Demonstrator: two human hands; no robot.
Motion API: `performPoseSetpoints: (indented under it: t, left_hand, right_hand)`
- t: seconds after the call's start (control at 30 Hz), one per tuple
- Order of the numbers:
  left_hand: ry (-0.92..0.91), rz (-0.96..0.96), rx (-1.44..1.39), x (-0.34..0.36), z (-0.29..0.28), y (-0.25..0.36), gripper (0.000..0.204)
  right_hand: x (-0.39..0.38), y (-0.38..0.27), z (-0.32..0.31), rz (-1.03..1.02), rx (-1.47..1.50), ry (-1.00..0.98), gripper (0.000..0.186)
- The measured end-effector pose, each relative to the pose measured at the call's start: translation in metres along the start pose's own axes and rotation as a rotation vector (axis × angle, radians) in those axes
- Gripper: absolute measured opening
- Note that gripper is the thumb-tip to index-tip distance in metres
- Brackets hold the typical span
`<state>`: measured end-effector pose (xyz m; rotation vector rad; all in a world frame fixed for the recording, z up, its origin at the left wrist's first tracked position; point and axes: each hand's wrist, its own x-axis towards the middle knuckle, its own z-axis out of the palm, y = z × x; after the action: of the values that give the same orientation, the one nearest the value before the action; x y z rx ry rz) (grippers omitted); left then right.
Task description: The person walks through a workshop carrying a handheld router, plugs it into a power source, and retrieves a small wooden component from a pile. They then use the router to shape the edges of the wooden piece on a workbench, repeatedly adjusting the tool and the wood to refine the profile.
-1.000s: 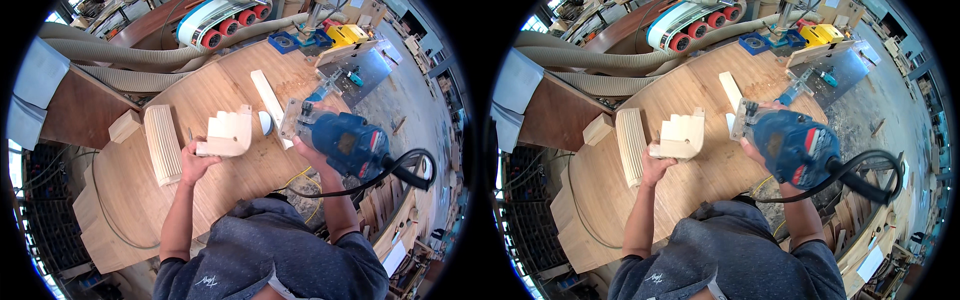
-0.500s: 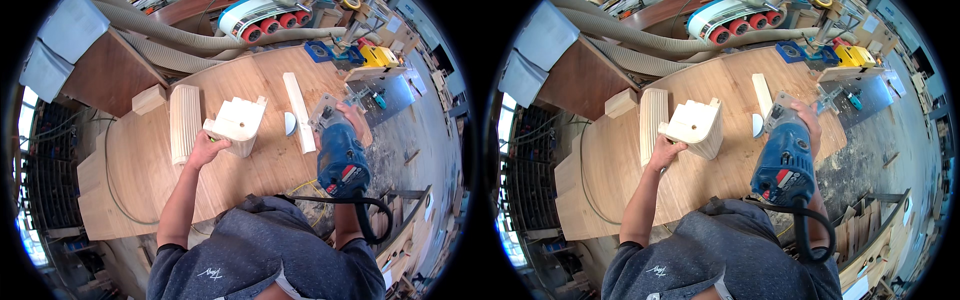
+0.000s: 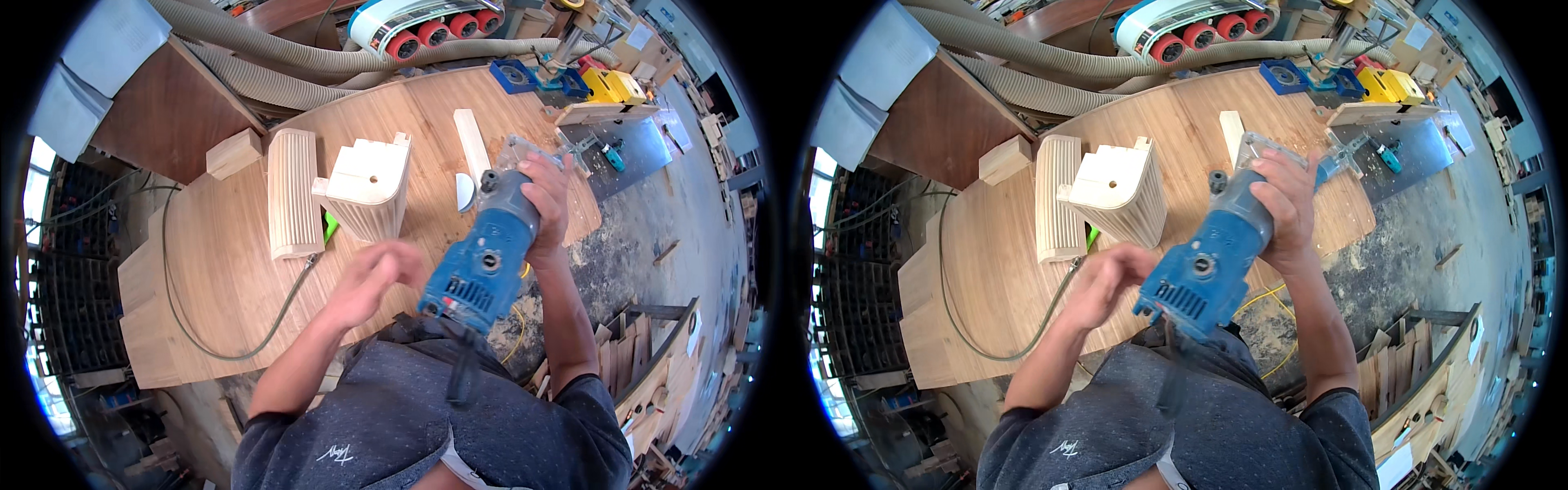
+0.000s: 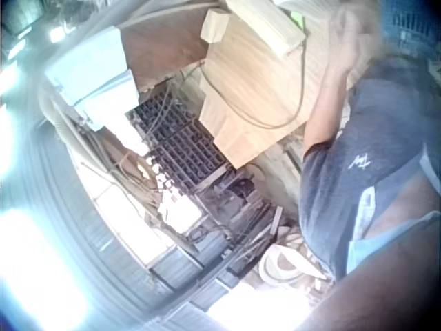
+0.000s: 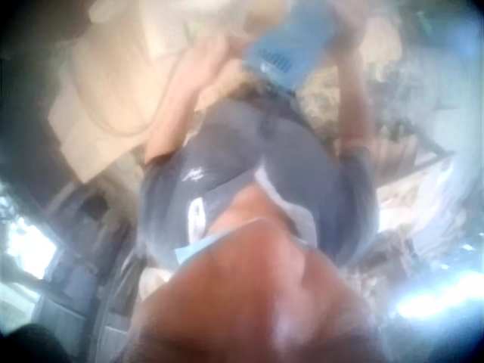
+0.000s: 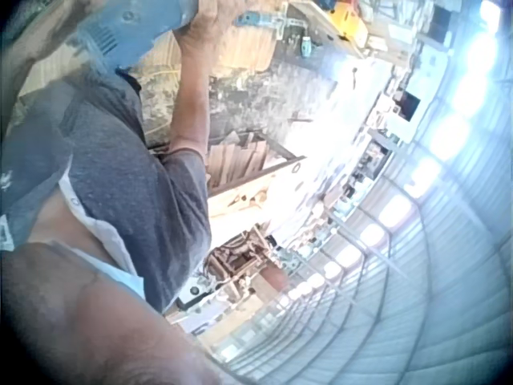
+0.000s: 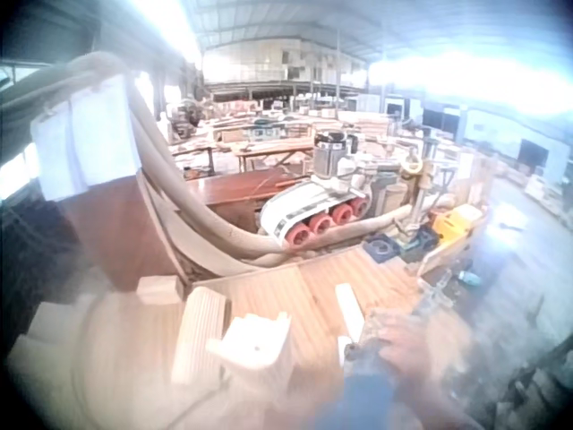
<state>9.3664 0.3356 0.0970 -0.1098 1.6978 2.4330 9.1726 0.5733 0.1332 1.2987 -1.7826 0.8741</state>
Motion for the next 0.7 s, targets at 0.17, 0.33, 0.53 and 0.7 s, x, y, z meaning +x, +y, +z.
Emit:
performPoseSetpoints:
  t: [0.17,0.33,0.53,0.7]
  left_hand:
    - [-0.645,-0.362,-0.942,0.055,0.063,0.010,0.089]
    - [-0.566,-0.311,-0.859,0.059,0.066,0.007,0.090]
    - [-0.163,-0.015,-0.034,0.070,0.069,0.032,0.074]
    - [0.023,0.084,0.115,0.069,0.078,0.029,0.059]
  right_hand:
    - [0.012,-0.008,-0.001,-0.137,-0.050,-0.053,0.056]
    - [0.012,-0.010,-0.019,-0.190,-0.187,-0.086,0.055]
    - [-0.029,-0.042,-0.038,0.738,0.648,0.004,0.047]
    - [-0.035,-0.058,-0.019,1.062,1.232,-0.020,0.055]
